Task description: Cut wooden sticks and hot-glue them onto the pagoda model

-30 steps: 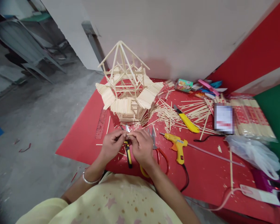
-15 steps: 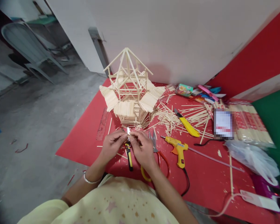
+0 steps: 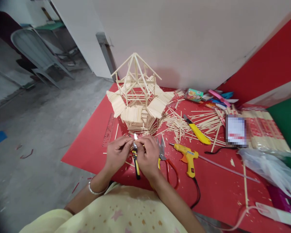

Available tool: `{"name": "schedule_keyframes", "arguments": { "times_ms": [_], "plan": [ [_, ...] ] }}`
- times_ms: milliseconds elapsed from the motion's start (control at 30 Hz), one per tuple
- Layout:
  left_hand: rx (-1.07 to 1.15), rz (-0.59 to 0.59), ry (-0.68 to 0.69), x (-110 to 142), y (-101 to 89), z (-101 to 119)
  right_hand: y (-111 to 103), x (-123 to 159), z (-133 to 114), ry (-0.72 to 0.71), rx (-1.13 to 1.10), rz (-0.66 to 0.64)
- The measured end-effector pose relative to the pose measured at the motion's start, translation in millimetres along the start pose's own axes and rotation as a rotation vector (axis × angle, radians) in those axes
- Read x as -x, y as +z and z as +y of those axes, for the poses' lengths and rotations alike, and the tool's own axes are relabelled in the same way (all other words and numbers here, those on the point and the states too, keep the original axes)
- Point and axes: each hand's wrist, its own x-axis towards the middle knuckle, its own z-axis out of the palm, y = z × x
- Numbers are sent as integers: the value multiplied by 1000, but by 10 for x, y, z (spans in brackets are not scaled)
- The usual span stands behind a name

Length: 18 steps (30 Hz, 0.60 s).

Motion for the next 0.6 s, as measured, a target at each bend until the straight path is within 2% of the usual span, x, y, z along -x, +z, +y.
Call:
{"name": "schedule_keyframes", "arguments": {
  "times_ms": [100,167,267,333,400,500,600],
  "plan": [
    [-33,33,-26,-29,-60,-112,-102,-52,20,222,-169,36],
    [-4,-6,-66,-36,-98,-238,-180,-124,32,360,-308,53],
    [21,0,-59,-30,-106,-376,-212,-209,34,452,-453,28],
    [111,-4,-100,-22,-72,-391,-168,-214,28,468,-490,-16],
    [281,-63,-200,-19,-19,-354,-106,-184,17,441,-472,-44],
    [570,-127,-386,-42,55,-253,-49,-132,-13,321,-357,-49],
    [766,-98,-516,-87,80,-156,-45,-117,-47,220,-274,-74]
  ]
}}
